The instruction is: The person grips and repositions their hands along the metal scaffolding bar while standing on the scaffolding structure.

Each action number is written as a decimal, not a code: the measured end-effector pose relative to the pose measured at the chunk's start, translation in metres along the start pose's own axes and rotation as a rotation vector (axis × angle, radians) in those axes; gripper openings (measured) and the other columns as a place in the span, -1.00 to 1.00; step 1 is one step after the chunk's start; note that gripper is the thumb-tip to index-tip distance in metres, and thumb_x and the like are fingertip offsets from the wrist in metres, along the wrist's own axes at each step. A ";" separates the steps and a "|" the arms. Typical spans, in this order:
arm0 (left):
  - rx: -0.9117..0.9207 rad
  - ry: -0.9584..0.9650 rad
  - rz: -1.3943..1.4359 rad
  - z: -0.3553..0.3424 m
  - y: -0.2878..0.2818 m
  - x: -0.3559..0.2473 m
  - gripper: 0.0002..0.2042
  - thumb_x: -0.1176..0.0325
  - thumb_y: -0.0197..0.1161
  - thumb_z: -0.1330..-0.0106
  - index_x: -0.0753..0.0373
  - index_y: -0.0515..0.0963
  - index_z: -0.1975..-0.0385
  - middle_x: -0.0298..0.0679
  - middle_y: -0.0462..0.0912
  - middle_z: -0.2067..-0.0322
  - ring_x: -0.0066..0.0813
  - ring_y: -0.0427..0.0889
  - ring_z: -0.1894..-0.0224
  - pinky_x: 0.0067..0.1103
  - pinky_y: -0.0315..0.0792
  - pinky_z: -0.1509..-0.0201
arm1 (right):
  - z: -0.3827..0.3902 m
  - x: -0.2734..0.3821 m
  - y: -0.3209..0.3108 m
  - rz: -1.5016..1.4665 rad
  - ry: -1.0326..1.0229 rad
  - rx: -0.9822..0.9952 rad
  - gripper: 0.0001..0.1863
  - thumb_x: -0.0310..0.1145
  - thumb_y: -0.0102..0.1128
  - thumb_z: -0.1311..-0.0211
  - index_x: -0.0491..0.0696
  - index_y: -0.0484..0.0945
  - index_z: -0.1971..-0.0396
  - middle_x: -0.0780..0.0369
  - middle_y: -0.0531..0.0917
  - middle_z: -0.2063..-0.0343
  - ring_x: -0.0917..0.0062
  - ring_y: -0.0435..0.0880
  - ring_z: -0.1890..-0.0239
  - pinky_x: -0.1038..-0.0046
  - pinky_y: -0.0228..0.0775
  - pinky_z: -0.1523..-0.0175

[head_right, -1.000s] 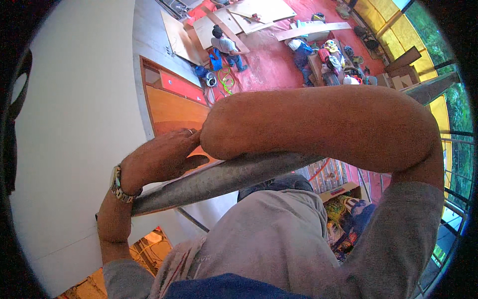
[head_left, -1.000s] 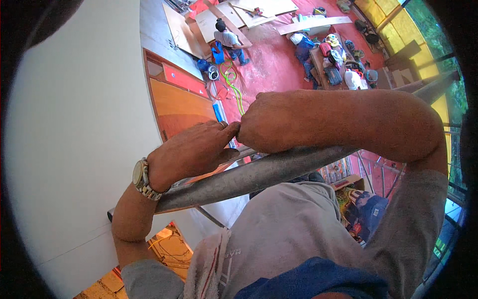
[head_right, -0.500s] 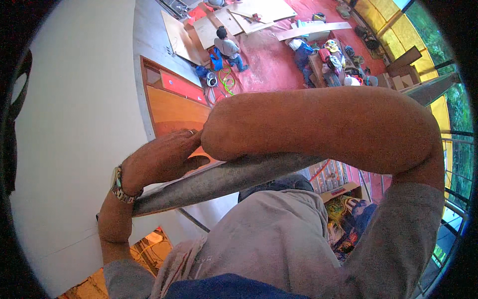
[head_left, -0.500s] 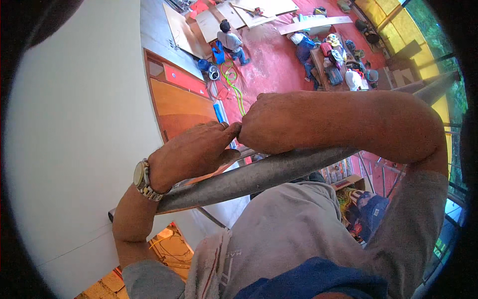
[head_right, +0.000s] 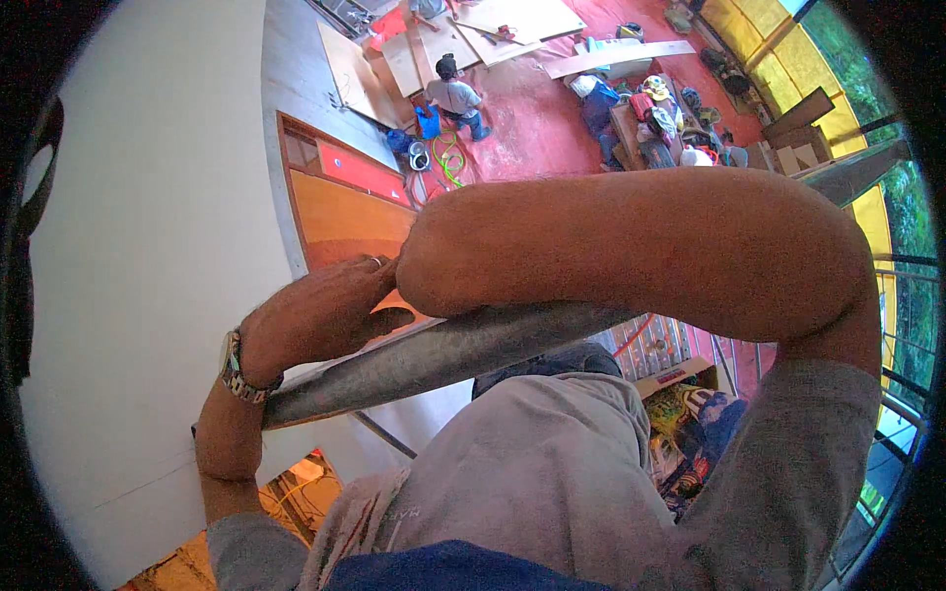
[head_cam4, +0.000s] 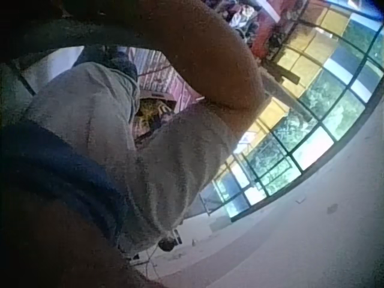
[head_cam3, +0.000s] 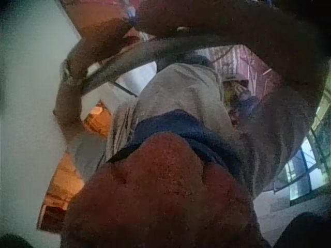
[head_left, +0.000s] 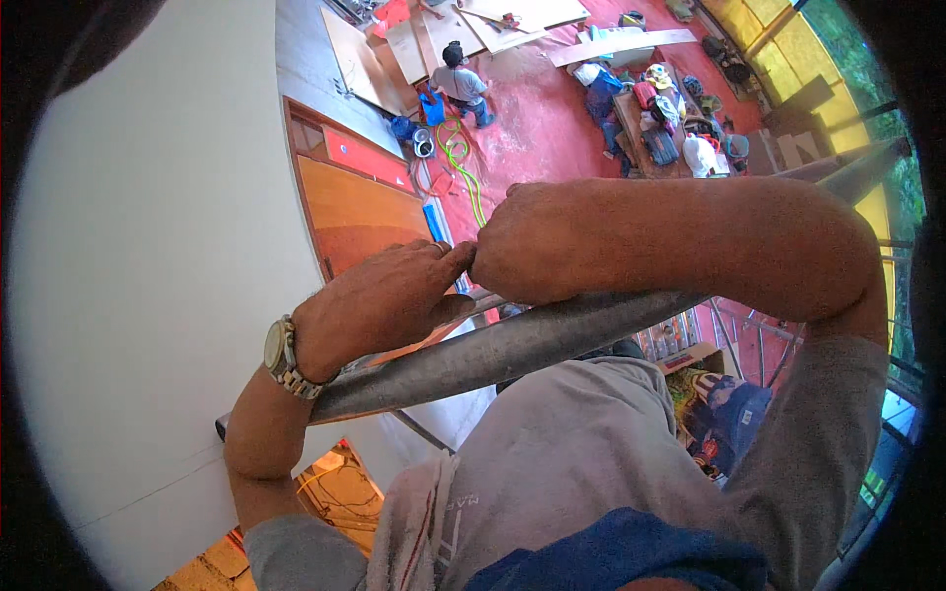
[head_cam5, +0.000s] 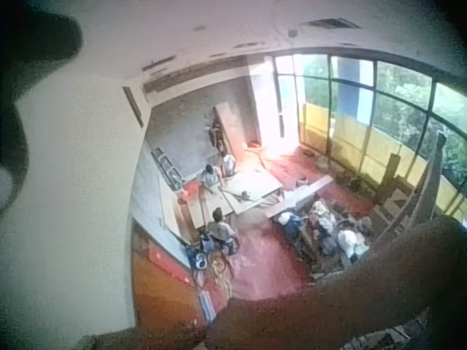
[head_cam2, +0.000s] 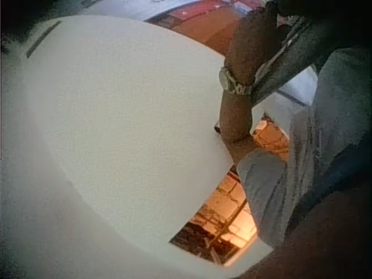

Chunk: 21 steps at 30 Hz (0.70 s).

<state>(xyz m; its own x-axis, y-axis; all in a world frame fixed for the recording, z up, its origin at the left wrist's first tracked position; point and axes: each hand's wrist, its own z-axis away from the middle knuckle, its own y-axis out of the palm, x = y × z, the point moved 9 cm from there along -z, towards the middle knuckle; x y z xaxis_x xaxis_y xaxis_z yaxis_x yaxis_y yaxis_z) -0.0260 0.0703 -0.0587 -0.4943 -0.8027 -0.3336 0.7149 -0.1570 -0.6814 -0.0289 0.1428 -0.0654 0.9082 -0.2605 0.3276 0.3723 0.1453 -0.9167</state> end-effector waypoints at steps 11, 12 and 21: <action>-0.014 0.013 -0.008 -0.002 0.000 0.000 -0.58 0.18 0.20 -0.50 0.31 0.45 -0.21 0.10 0.62 -0.07 0.05 0.57 -0.18 -0.21 0.43 -0.32 | -0.004 -0.002 0.007 0.056 -0.029 -0.026 -0.78 -0.28 0.24 -0.21 -0.05 0.72 0.23 0.11 0.78 0.37 0.19 0.82 0.22 0.09 0.67 0.11; 0.000 0.015 0.007 -0.002 -0.001 -0.001 -0.58 0.18 0.20 -0.50 0.31 0.44 -0.22 0.10 0.62 -0.07 0.05 0.57 -0.18 -0.21 0.43 -0.32 | -0.005 -0.002 0.006 0.055 -0.032 -0.024 -0.78 -0.28 0.24 -0.21 -0.05 0.72 0.23 0.11 0.78 0.37 0.19 0.82 0.22 0.09 0.67 0.11; 0.007 -0.010 0.023 -0.001 -0.002 -0.002 -0.57 0.19 0.22 -0.49 0.30 0.45 -0.22 0.09 0.62 -0.07 0.05 0.57 -0.18 -0.20 0.43 -0.31 | -0.001 0.001 -0.001 0.029 -0.040 -0.084 -0.78 -0.29 0.25 -0.20 -0.05 0.73 0.23 0.12 0.78 0.36 0.21 0.83 0.19 0.09 0.67 0.09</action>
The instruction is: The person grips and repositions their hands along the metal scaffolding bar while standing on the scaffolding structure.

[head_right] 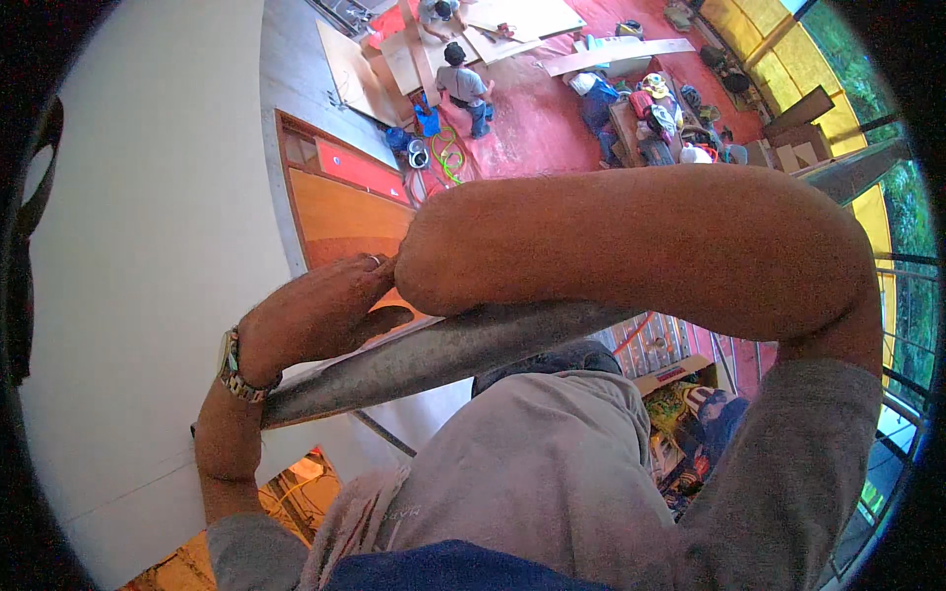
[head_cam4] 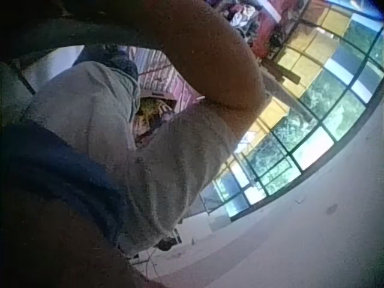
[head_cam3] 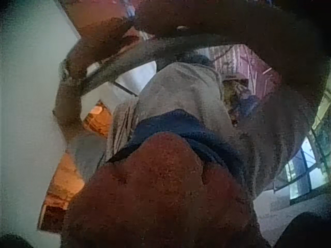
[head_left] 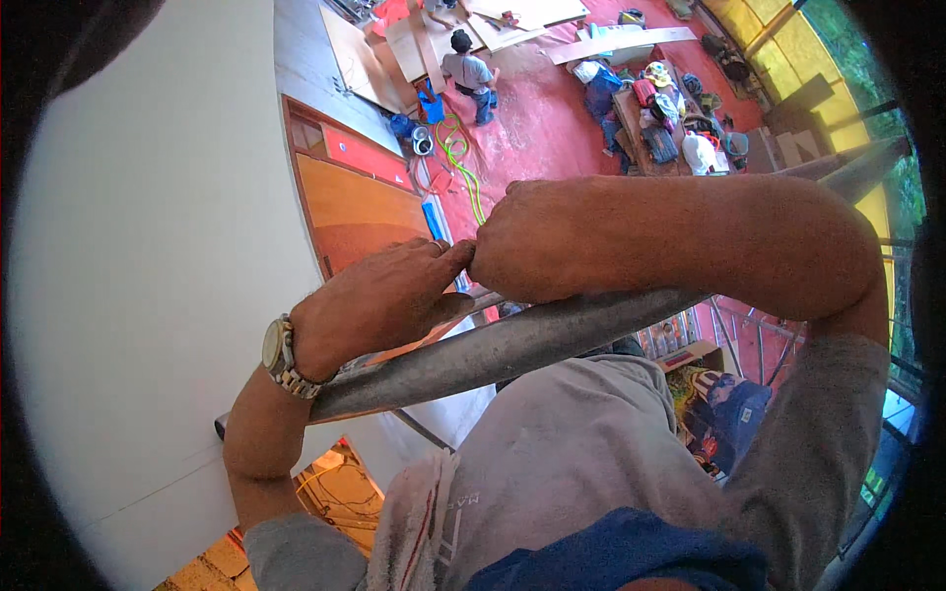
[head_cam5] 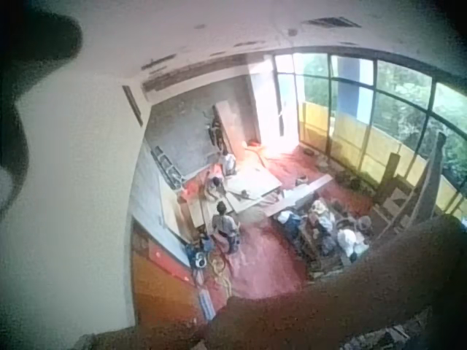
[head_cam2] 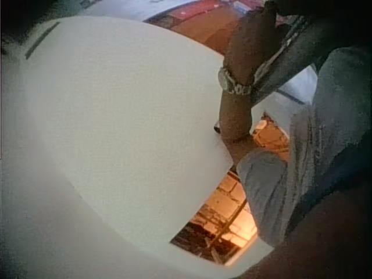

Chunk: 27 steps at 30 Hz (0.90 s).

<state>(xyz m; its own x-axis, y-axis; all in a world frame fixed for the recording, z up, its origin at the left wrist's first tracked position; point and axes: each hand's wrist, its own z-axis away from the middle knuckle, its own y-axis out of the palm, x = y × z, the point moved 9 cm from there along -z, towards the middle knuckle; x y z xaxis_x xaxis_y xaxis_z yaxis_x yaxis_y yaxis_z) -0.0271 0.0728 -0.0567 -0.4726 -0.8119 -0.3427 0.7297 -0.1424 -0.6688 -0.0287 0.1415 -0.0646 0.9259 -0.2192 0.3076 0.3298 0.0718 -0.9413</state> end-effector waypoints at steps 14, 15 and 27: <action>0.011 0.005 -0.017 0.000 0.000 -0.003 -0.56 0.15 0.18 -0.51 0.31 0.44 -0.23 0.08 0.60 -0.11 0.02 0.54 -0.22 -0.22 0.41 -0.34 | 0.001 -0.004 0.005 -0.015 0.041 0.051 -0.77 -0.28 0.26 -0.18 -0.04 0.73 0.21 0.10 0.78 0.35 0.18 0.82 0.21 0.07 0.65 0.11; 0.006 0.011 -0.027 -0.001 0.001 -0.001 -0.56 0.15 0.18 -0.51 0.31 0.44 -0.23 0.08 0.60 -0.10 0.02 0.55 -0.21 -0.22 0.41 -0.34 | 0.000 -0.005 0.006 -0.015 0.040 0.052 -0.77 -0.28 0.26 -0.18 -0.04 0.73 0.21 0.10 0.78 0.35 0.18 0.82 0.21 0.07 0.65 0.11; -0.006 0.018 -0.029 -0.001 0.002 -0.001 -0.55 0.16 0.21 -0.50 0.30 0.42 -0.25 0.09 0.63 -0.04 0.04 0.58 -0.16 -0.19 0.44 -0.29 | -0.001 -0.004 0.009 -0.011 0.046 0.097 -0.77 -0.29 0.21 -0.21 -0.05 0.72 0.22 0.08 0.78 0.34 0.16 0.82 0.19 0.06 0.65 0.08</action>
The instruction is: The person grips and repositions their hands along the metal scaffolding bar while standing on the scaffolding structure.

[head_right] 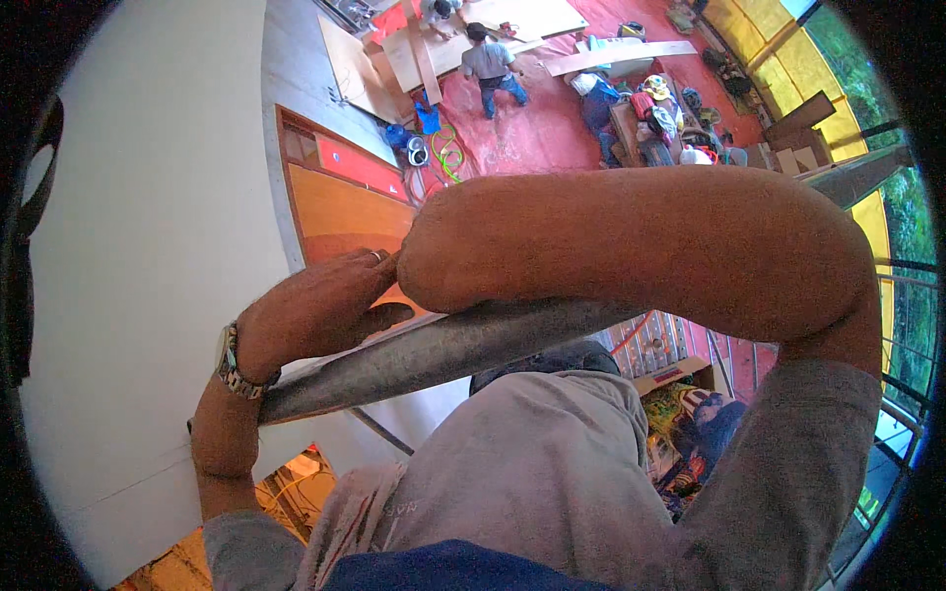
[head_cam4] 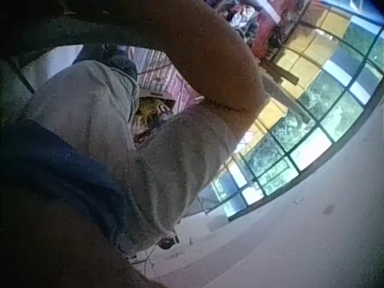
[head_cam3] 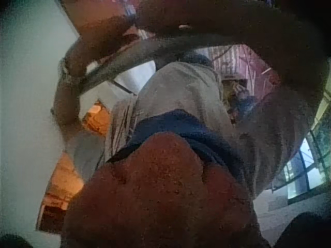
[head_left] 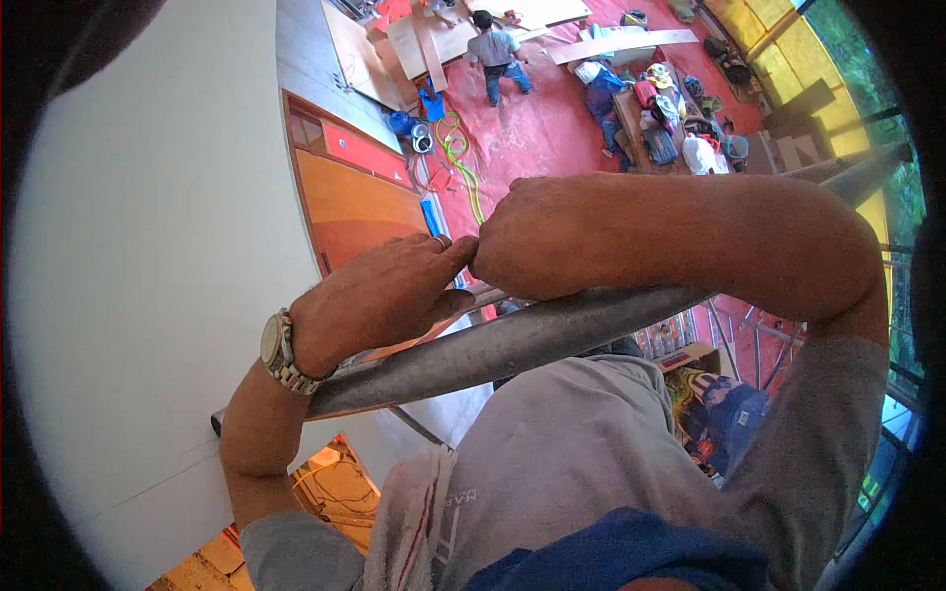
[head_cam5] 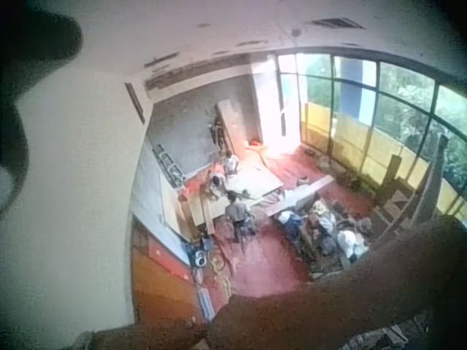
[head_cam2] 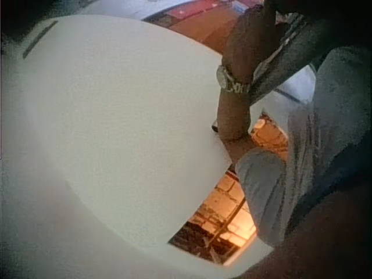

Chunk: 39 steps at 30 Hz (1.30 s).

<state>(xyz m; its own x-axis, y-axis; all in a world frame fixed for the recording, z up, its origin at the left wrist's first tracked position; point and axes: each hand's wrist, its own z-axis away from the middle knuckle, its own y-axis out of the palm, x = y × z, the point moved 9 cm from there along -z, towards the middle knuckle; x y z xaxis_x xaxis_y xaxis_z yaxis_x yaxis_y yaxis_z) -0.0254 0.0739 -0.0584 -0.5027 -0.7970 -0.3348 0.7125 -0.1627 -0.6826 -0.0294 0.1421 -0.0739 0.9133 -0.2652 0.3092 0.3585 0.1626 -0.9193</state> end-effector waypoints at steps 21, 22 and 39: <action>0.007 0.011 -0.021 0.000 0.001 0.000 -0.56 0.16 0.19 -0.51 0.32 0.43 -0.23 0.09 0.62 -0.05 0.04 0.58 -0.16 -0.20 0.44 -0.29 | 0.004 0.008 -0.019 0.004 0.003 -0.005 -0.79 -0.27 0.22 -0.24 -0.03 0.72 0.22 0.10 0.79 0.30 0.21 0.82 0.15 0.07 0.66 0.08; 0.003 0.017 -0.025 0.000 0.001 -0.001 -0.56 0.16 0.19 -0.51 0.32 0.43 -0.23 0.09 0.62 -0.05 0.05 0.58 -0.16 -0.20 0.44 -0.29 | 0.008 0.012 -0.030 -0.038 0.041 0.046 -0.79 -0.27 0.21 -0.24 -0.03 0.71 0.23 0.10 0.79 0.31 0.21 0.82 0.16 0.08 0.66 0.08; 0.010 0.001 -0.015 -0.001 0.003 0.001 -0.54 0.18 0.22 -0.48 0.31 0.42 -0.26 0.08 0.62 -0.07 0.04 0.57 -0.19 -0.21 0.44 -0.32 | 0.002 0.000 0.002 -0.014 0.002 -0.010 -0.80 -0.28 0.23 -0.22 -0.04 0.70 0.25 0.11 0.76 0.37 0.18 0.81 0.20 0.08 0.65 0.08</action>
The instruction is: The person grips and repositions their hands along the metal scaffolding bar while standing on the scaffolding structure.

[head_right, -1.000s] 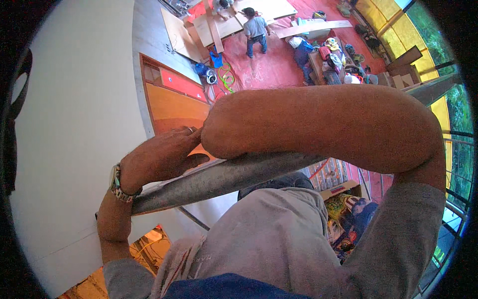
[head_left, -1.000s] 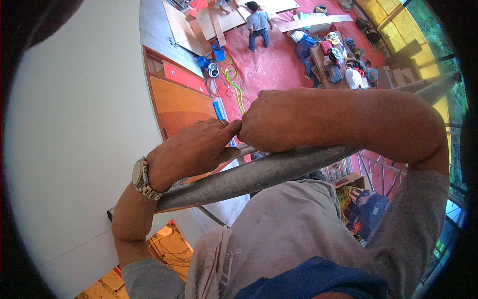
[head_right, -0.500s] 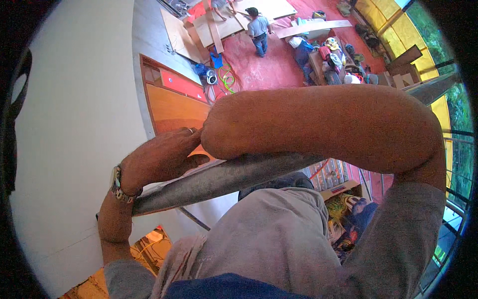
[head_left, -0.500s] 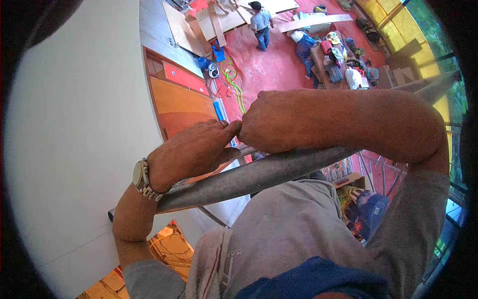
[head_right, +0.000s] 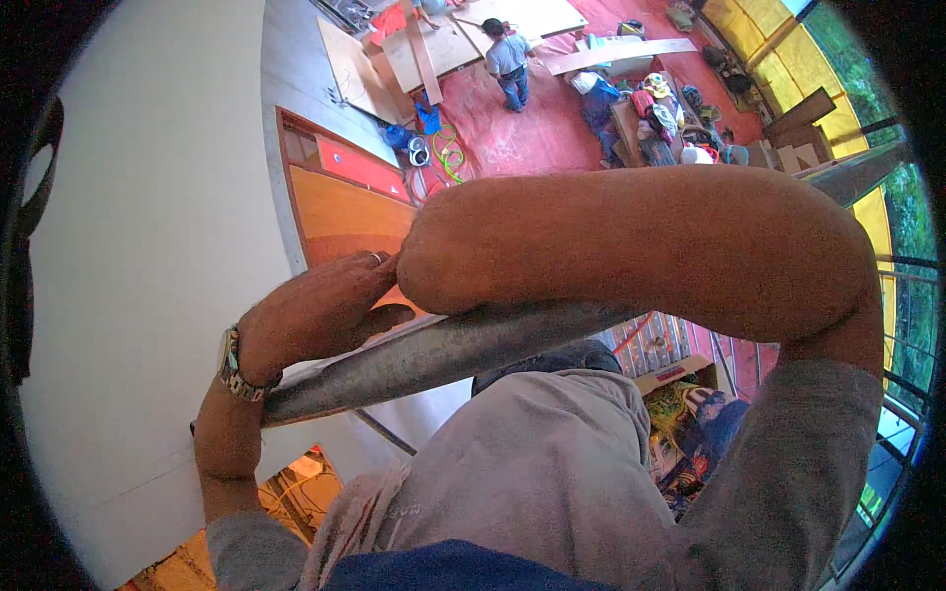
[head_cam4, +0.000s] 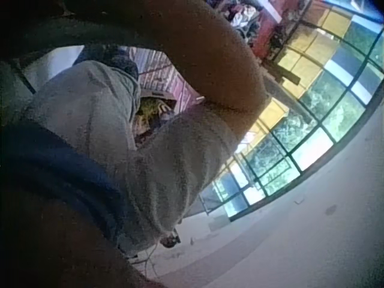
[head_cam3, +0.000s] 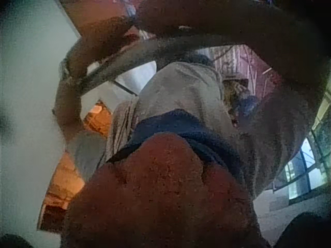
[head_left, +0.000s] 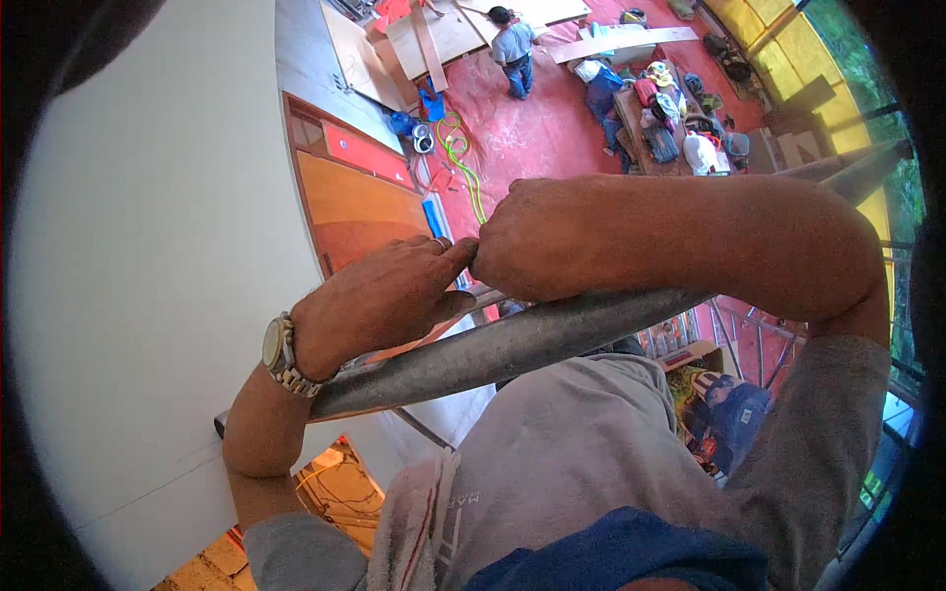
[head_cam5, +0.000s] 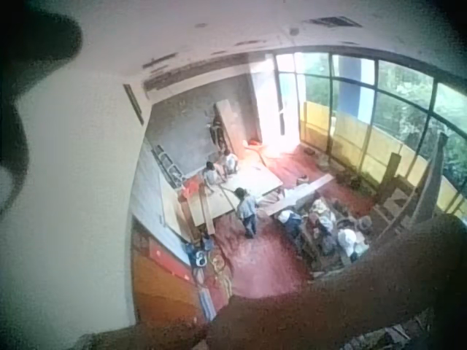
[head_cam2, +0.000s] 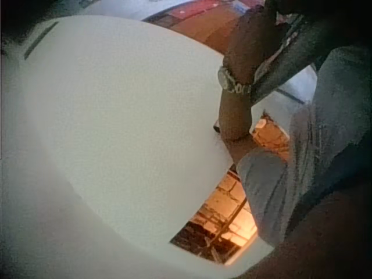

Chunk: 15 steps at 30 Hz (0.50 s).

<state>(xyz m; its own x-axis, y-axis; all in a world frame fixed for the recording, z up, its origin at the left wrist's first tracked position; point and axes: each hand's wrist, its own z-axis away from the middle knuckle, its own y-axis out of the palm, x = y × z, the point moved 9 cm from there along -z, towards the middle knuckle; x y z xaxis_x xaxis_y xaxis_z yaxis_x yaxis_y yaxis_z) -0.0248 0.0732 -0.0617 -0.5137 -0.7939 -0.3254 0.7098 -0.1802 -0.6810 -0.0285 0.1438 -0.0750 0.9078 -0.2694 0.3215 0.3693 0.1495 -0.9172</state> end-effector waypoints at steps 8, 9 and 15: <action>-0.010 -0.004 -0.006 0.001 -0.002 -0.001 -0.56 0.20 0.22 -0.48 0.30 0.43 -0.24 0.09 0.63 -0.08 0.04 0.57 -0.18 -0.20 0.44 -0.31 | 0.000 0.002 -0.006 0.005 -0.025 -0.045 -0.79 -0.28 0.23 -0.22 -0.04 0.70 0.23 0.11 0.77 0.35 0.18 0.81 0.18 0.07 0.64 0.07; -0.008 -0.013 0.013 0.001 -0.003 -0.002 -0.56 0.19 0.22 -0.48 0.30 0.44 -0.23 0.09 0.63 -0.08 0.04 0.57 -0.18 -0.20 0.44 -0.31 | 0.000 0.002 -0.005 0.006 -0.024 -0.045 -0.79 -0.28 0.23 -0.22 -0.04 0.70 0.23 0.11 0.77 0.35 0.18 0.81 0.18 0.07 0.64 0.07; -0.089 0.069 -0.008 0.000 0.003 0.005 -0.59 0.19 0.23 -0.46 0.33 0.46 -0.15 0.10 0.65 0.07 0.06 0.61 -0.06 -0.17 0.47 -0.18 | 0.000 -0.001 -0.003 -0.036 0.004 -0.018 -0.78 -0.31 0.23 -0.21 -0.05 0.72 0.20 0.11 0.78 0.33 0.17 0.81 0.17 0.06 0.64 0.07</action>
<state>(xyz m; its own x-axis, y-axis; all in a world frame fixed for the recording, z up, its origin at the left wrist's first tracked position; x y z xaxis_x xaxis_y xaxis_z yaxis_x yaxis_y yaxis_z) -0.0253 0.0685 -0.0661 -0.5533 -0.7504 -0.3615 0.6614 -0.1320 -0.7383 -0.0305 0.1433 -0.0723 0.8933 -0.2778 0.3534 0.3979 0.1229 -0.9092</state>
